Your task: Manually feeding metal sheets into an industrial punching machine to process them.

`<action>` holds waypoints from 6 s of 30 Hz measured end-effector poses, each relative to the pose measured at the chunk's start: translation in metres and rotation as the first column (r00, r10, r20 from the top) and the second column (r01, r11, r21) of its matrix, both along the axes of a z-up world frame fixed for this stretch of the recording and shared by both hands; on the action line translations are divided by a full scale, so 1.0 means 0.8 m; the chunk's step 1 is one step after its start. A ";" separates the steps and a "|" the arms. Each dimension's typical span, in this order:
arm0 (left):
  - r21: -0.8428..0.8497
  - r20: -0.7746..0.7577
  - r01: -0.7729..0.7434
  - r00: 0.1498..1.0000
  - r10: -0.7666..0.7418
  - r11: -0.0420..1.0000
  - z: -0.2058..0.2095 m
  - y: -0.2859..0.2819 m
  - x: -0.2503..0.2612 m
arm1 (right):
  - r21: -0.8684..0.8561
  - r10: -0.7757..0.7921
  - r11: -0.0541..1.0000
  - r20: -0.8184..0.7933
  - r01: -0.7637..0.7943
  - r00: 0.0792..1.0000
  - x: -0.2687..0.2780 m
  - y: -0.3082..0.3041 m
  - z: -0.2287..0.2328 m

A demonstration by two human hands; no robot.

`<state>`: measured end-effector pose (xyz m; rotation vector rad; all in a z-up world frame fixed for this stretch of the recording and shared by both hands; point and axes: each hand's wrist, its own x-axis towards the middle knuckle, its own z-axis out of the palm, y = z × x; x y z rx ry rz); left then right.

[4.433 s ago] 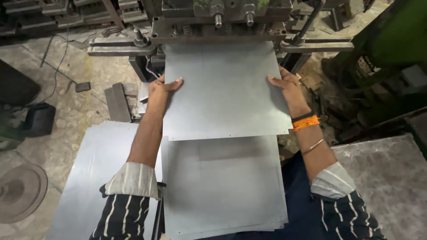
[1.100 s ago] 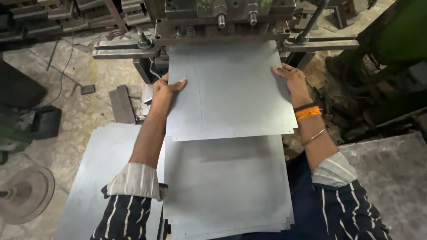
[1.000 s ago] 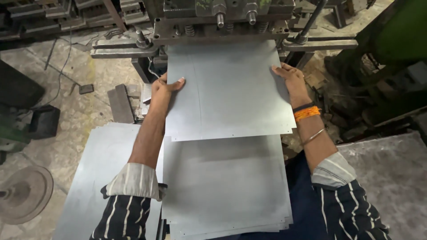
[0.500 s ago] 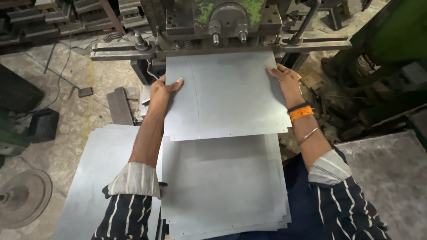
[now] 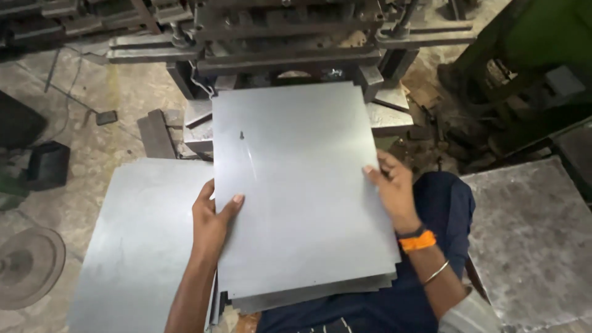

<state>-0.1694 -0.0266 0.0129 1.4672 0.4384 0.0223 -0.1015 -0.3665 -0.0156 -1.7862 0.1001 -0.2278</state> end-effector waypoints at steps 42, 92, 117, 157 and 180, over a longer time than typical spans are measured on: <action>-0.185 -0.190 0.348 0.905 -0.381 0.919 0.068 -0.364 0.014 | -0.305 -0.431 0.902 -0.607 0.305 0.668 -0.097 -0.305 0.182; -0.460 0.149 0.273 0.962 -0.229 0.845 -0.093 -0.258 0.052 | -0.884 -0.222 0.340 0.257 0.321 0.941 -0.068 -0.184 -0.120; 0.891 -0.406 0.203 0.756 0.514 0.406 -0.287 0.530 -0.058 | -0.854 0.829 0.139 -0.176 -0.501 0.530 -0.051 0.388 -0.146; 0.109 0.028 0.006 1.000 -0.009 0.994 -0.032 0.040 0.270 | 0.244 0.118 0.966 -0.121 -0.086 0.986 0.263 -0.021 0.029; -0.186 0.104 0.012 0.995 0.007 0.983 -0.027 0.027 0.258 | 0.267 0.184 0.940 0.132 -0.214 0.974 0.227 -0.003 0.068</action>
